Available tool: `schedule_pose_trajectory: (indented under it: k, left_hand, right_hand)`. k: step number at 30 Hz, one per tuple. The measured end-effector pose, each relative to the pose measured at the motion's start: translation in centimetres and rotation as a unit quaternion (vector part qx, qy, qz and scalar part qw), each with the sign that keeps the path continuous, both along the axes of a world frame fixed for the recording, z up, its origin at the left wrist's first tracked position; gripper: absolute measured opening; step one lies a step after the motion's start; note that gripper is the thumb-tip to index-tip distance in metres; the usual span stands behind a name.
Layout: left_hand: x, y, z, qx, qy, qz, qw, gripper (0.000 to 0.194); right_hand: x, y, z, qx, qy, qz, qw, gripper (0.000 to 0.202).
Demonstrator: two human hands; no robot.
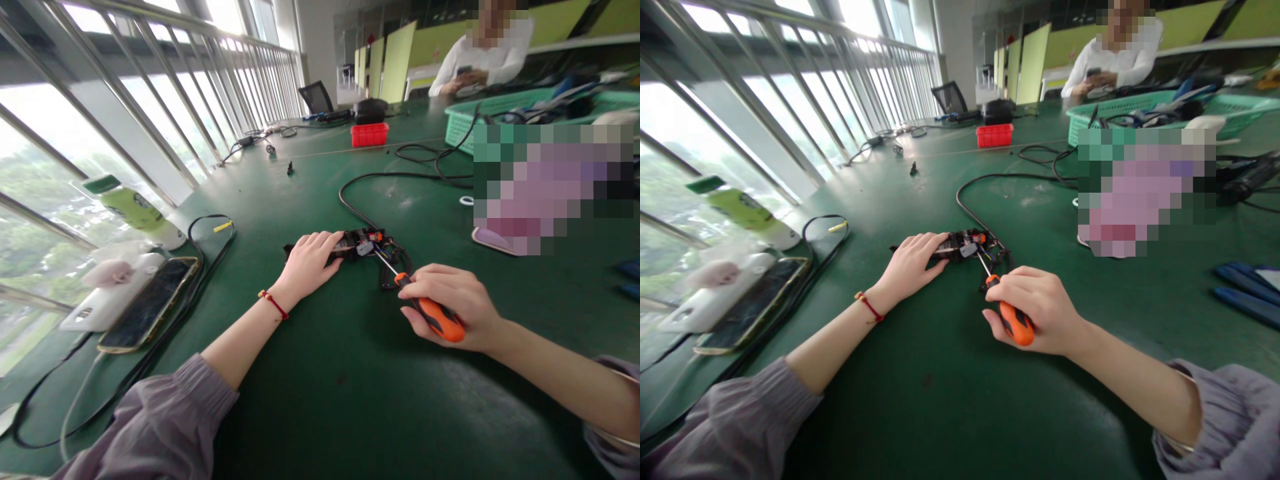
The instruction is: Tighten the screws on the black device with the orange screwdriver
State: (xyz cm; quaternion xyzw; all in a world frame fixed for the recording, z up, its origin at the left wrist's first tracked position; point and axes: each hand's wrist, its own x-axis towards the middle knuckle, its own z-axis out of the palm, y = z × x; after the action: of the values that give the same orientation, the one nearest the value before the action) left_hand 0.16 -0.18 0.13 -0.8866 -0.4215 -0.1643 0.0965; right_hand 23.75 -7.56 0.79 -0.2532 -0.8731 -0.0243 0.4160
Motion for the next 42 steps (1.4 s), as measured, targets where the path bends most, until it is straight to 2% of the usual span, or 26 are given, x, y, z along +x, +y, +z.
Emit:
schedule_pose_trajectory:
  k: [29, 37, 42]
  left_hand:
    - [0.02, 0.04, -0.15, 0.002, -0.005, 0.001, 1.0, 0.039]
    - [0.02, -0.01, -0.07, -0.001, -0.004, 0.003, 1.0, 0.039]
    - [0.01, 0.0, -0.05, -0.001, -0.005, 0.003, 1.0, 0.039]
  right_hand:
    - [-0.15, -0.05, -0.06, 0.001, -0.021, 0.004, 1.0, 0.014]
    - [-0.11, -0.24, -0.46, 0.054, 0.117, -0.112, 0.985, 0.041]
    - [-0.04, -0.45, -0.48, 0.036, 0.115, -0.145, 0.982, 0.032]
